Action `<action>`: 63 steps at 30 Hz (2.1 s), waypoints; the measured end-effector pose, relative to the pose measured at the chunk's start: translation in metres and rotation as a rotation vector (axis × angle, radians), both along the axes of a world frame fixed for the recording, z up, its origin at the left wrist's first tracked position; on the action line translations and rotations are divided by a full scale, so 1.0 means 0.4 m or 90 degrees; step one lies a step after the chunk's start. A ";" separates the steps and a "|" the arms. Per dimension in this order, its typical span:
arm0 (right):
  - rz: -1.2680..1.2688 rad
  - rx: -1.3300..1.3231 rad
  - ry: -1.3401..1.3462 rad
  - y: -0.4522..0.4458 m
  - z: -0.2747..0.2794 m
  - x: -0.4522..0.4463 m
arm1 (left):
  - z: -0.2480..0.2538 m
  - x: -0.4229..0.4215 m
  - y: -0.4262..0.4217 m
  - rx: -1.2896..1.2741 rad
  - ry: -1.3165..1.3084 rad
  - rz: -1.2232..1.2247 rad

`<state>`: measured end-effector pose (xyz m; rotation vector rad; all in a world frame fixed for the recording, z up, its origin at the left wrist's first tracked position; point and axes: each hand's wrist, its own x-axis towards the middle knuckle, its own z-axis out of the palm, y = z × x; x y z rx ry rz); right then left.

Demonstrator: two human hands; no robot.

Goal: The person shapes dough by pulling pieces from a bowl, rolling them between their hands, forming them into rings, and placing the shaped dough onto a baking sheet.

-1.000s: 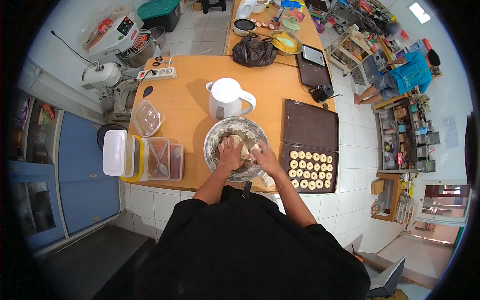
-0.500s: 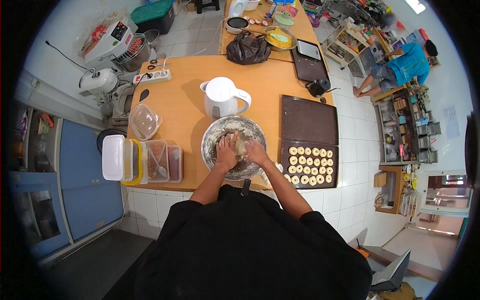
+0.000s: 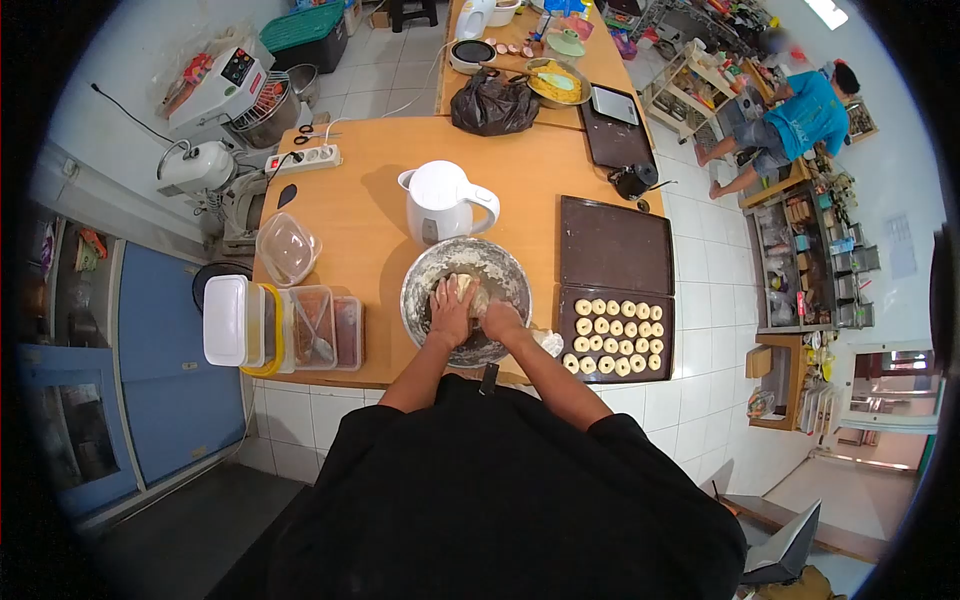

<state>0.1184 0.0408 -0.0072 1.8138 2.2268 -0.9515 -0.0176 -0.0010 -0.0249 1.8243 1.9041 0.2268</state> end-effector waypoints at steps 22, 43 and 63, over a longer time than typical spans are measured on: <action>0.152 -0.059 0.001 -0.020 0.115 0.013 | -0.024 0.009 0.001 0.006 0.065 0.004; -0.264 -0.441 0.714 -0.017 0.266 0.059 | 0.023 0.009 0.008 -0.077 0.074 -0.001; -0.268 -0.429 0.656 -0.080 0.179 0.038 | 0.002 0.011 0.042 -0.180 0.078 0.000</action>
